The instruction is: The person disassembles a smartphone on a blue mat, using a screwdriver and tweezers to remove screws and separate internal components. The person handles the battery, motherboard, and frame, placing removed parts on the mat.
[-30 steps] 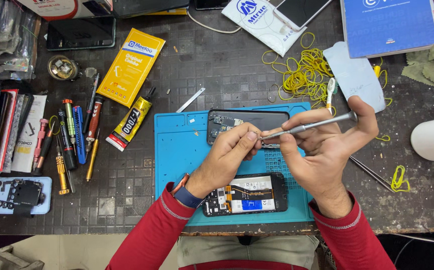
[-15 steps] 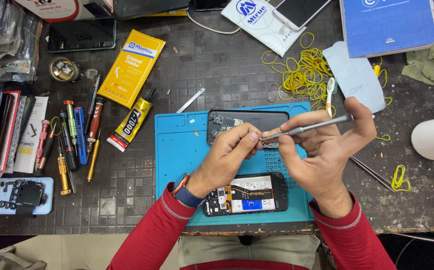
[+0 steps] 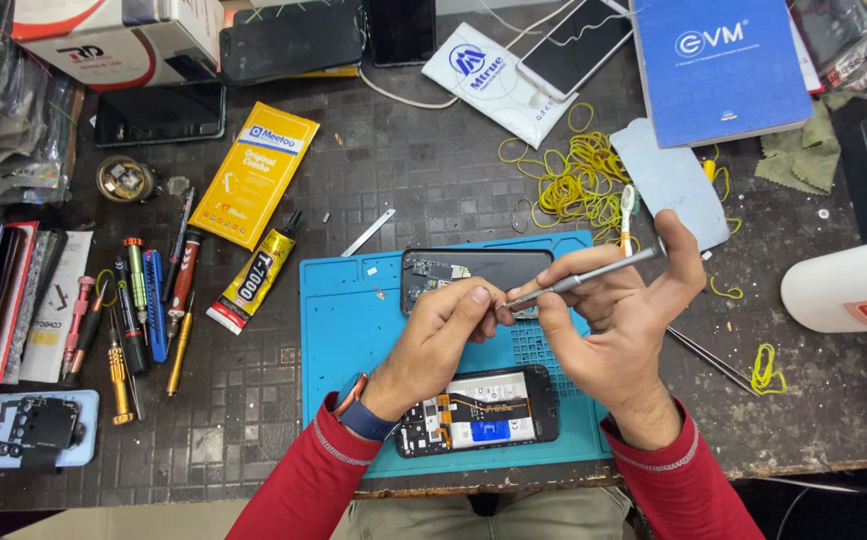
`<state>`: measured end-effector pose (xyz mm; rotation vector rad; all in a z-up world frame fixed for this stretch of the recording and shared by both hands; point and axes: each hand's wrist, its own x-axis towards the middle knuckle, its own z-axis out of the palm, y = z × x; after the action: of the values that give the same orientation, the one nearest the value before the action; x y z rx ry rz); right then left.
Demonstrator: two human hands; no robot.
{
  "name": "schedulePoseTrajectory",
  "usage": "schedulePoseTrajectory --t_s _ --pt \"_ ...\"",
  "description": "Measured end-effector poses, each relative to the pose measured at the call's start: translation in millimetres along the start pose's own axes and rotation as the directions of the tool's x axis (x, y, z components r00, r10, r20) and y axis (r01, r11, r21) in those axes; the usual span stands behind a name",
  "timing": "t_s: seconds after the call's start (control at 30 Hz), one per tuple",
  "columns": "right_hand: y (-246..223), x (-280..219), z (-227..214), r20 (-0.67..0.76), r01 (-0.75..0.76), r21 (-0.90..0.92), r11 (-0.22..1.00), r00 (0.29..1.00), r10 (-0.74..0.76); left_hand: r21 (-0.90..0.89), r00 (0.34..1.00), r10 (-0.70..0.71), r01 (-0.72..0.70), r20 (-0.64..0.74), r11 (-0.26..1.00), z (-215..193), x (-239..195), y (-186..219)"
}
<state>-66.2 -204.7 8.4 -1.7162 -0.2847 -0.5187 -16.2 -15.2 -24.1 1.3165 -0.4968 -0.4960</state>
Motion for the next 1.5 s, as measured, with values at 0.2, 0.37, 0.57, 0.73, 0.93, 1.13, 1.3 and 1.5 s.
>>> schedulePoseTrajectory --t_s 0.2,0.37,0.57,0.73,0.93,1.13,1.3,1.5 --pt "-1.4 -0.3 -4.4 -0.015 -0.020 0.001 1.000 1.000 0.020 0.023 1.000 0.010 -0.010 0.026 1.000 -0.9 -0.7 1.5" --pt "0.6 3.3 -11.0 -0.049 -0.013 -0.031 0.999 0.999 0.011 0.120 0.999 0.039 -0.041 0.023 0.992 -0.7 0.2 6.5" --pt "-1.6 6.9 -16.0 -0.071 0.024 -0.098 0.995 0.997 -0.031 0.184 0.998 0.050 -0.056 0.036 0.981 3.5 1.5 16.2" --pt "-5.5 -0.4 -21.8 -0.097 0.075 -0.241 0.968 0.990 -0.101 0.478 0.981 0.182 -0.193 0.070 0.857 7.2 -0.9 26.9" --pt "-2.6 -46.2 -29.0 -0.149 0.085 -0.258 0.962 0.981 -0.126 0.638 0.876 0.343 -0.482 0.339 0.600 9.0 -2.3 27.1" --pt "-12.4 -98.4 -21.1 -0.186 0.030 -0.251 0.967 0.979 -0.078 0.594 0.806 0.324 -0.587 0.496 0.550 6.0 -0.6 21.6" --pt "-18.6 -105.7 -15.7 -0.064 0.071 -0.342 0.937 0.993 -0.098 0.602 0.790 0.284 -0.603 0.544 0.524 4.7 -1.5 15.6" --pt "-12.4 -103.0 -9.4 0.018 0.117 -0.349 0.930 0.993 -0.119 0.613 0.790 0.281 -0.604 0.545 0.510 4.6 0.0 13.8"
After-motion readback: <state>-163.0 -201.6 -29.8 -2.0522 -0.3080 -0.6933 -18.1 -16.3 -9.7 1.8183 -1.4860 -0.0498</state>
